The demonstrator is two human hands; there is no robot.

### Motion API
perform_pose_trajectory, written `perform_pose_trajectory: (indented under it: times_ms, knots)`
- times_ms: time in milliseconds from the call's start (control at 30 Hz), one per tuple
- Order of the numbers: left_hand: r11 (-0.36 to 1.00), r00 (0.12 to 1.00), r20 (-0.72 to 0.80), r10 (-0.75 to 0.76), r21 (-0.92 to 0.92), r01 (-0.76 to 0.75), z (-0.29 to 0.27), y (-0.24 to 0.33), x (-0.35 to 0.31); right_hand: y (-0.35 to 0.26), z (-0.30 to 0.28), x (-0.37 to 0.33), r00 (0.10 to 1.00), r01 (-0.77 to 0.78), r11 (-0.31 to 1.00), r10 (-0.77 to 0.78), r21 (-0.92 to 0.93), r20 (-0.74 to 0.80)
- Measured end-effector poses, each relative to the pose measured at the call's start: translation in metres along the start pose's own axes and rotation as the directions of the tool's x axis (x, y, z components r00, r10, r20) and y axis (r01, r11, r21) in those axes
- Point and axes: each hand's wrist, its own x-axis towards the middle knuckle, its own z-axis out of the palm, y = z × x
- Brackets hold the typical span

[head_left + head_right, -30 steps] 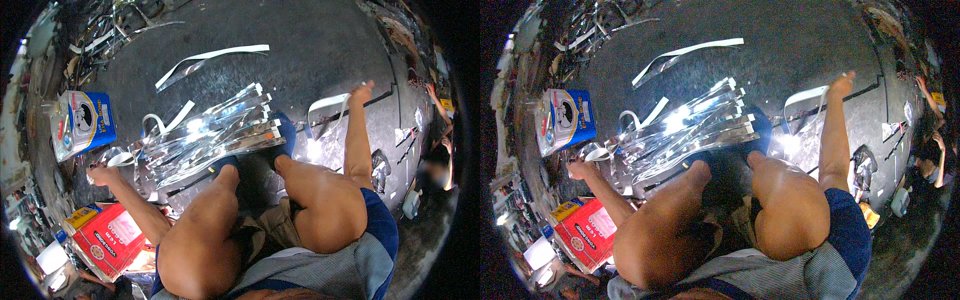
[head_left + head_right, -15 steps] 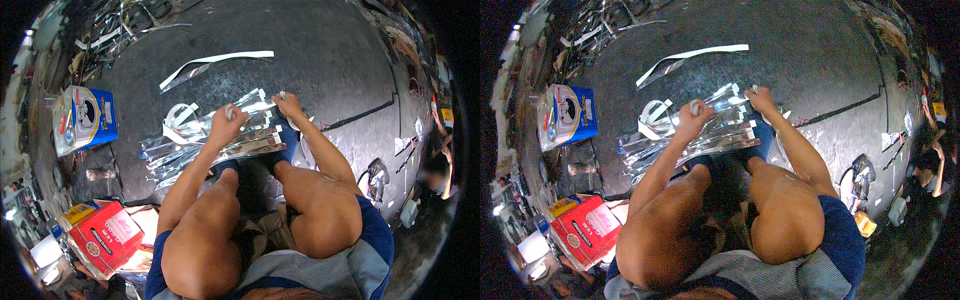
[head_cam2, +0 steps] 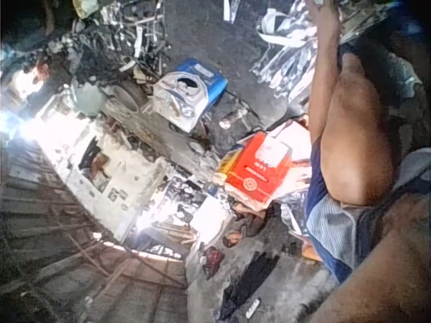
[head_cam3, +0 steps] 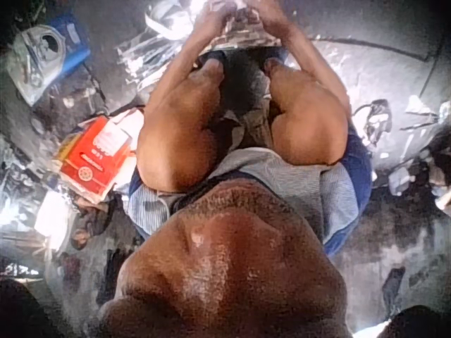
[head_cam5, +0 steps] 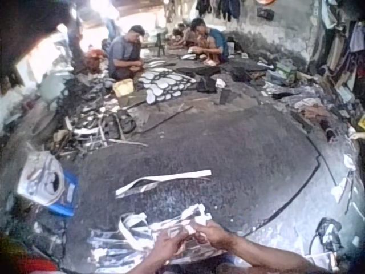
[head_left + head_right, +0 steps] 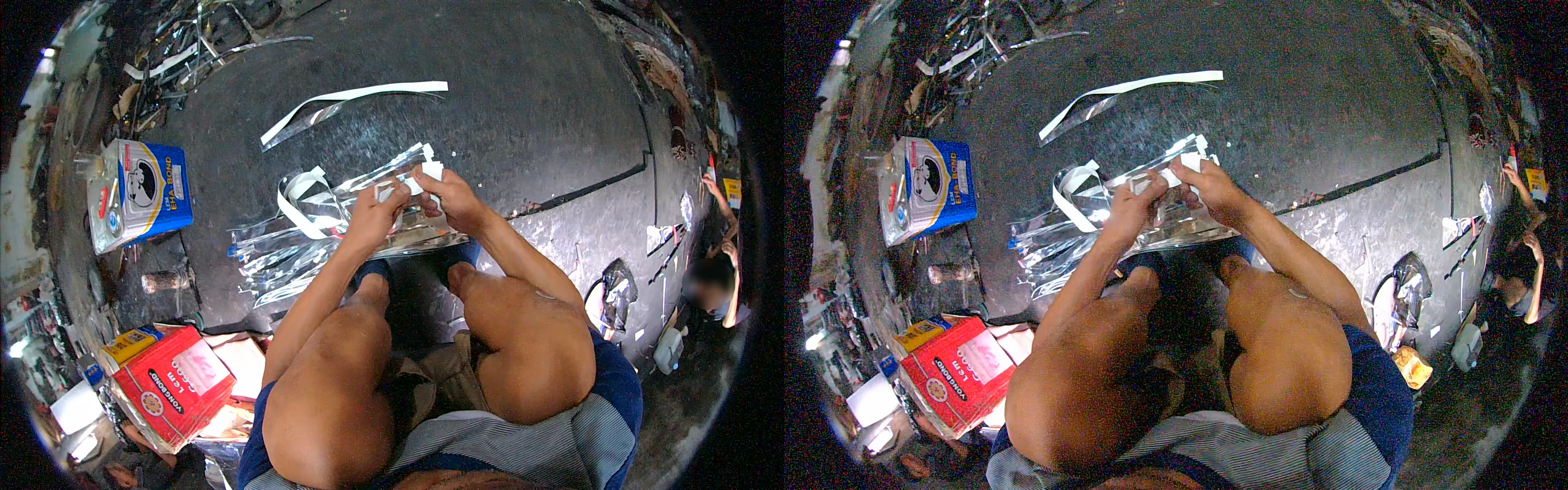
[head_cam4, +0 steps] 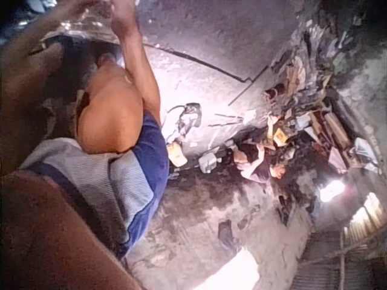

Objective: The person sits on the floor and uses yellow-handled scissors to cut a roll of silver foil tape into narrow strips. After cutting, they peel the backing off the strips and stack them on the floor.

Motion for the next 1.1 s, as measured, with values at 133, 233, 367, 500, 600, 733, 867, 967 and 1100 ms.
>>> perform_pose_trajectory:
  times_ms: [133,233,367,500,600,733,867,967,1100]
  knots:
    - [0.881,0.89,-0.445,-0.098,-0.454,-0.131,-0.046,0.003,-0.01,0.003,-0.059,0.013,0.976,0.097,0.915,-0.01,0.392,-0.217]
    - [0.699,0.812,-0.558,-0.172,-0.649,-0.299,-0.166,-0.026,-0.012,0.002,-0.141,0.001,0.935,0.187,0.785,0.043,0.591,-0.352]
    - [0.809,0.541,-0.841,-0.02,-0.331,-0.485,-0.251,0.0,-0.07,-0.011,-0.252,-0.028,0.593,0.572,0.725,-0.042,0.383,-0.804]
    - [0.802,-0.009,-0.843,0.538,0.508,0.315,-0.377,-0.032,-0.168,-0.044,-0.3,-0.032,0.238,0.793,0.547,0.129,0.269,-0.963]
    - [0.919,-0.102,-0.914,0.392,0.383,0.096,-0.369,-0.03,-0.142,-0.058,-0.383,-0.091,0.177,0.754,0.656,-0.136,0.046,-0.975]
    - [0.864,-0.068,-0.862,0.502,0.502,0.021,-0.325,0.0,-0.109,-0.063,-0.32,-0.066,0.256,0.552,0.818,-0.353,-0.164,-0.9]
    - [0.805,0.169,-0.789,0.59,0.56,-0.194,-0.246,0.013,-0.052,-0.083,-0.188,-0.03,0.482,-0.003,0.885,-0.407,-0.466,-0.776]
    - [0.8,0.394,-0.702,0.593,0.46,-0.385,-0.178,0.015,-0.019,-0.079,-0.173,-0.017,0.727,-0.154,0.635,-0.446,-0.757,-0.523]
    - [0.857,0.649,-0.56,0.514,0.308,-0.413,-0.117,0.006,-0.007,-0.069,-0.173,-0.003,0.693,-0.291,0.271,-0.601,-0.918,-0.397]
